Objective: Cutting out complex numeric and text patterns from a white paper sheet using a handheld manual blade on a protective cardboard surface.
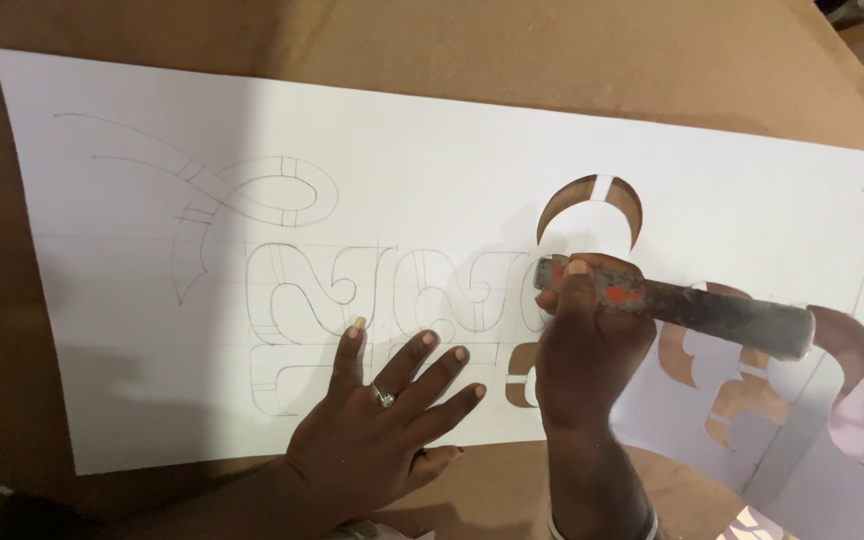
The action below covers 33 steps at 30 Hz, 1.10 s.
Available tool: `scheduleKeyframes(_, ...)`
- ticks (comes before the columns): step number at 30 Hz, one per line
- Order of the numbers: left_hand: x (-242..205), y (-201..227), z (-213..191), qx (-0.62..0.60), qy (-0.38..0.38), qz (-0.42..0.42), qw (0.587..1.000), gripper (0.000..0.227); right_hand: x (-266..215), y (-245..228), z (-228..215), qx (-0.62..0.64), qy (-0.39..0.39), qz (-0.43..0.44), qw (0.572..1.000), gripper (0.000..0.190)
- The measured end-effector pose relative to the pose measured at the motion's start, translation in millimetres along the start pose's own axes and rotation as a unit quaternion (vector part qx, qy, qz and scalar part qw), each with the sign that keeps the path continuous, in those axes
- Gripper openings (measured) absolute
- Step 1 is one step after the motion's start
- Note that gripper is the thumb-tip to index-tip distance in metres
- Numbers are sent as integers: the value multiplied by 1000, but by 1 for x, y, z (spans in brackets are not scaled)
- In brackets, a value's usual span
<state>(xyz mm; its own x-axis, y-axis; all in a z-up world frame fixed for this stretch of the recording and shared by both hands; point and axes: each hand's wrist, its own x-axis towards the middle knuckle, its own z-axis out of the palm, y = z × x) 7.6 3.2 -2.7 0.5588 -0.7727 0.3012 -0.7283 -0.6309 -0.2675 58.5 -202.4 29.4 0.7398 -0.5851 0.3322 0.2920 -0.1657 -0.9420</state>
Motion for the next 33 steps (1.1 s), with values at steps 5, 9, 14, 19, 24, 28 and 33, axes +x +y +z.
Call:
scheduleKeyframes(5,0,0,-2,1,1,-1,1000,67,-1,0,2,-10,6,-11,1000,15)
scheduleKeyframes(9,1,0,-4,2,-2,-1,1000,67,1,-6,4,-33,16,33,999,17)
scheduleKeyframes(14,4,0,-8,12,-16,8,1000,66,3,8,-1,-144,-13,-95,985,24)
scheduleKeyframes(19,4,1,-7,23,-13,11,1000,64,5,11,-4,-221,-24,-221,949,23)
scheduleKeyframes(24,5,-1,-10,15,-24,13,1000,63,2,6,-1,-78,-20,-36,996,26)
scheduleKeyframes(28,4,-1,-9,14,-18,13,1000,62,7,24,-7,-203,-56,-209,955,25)
scheduleKeyframes(33,3,-1,-10,11,-4,11,1000,62,4,16,-3,-113,-43,-118,986,23)
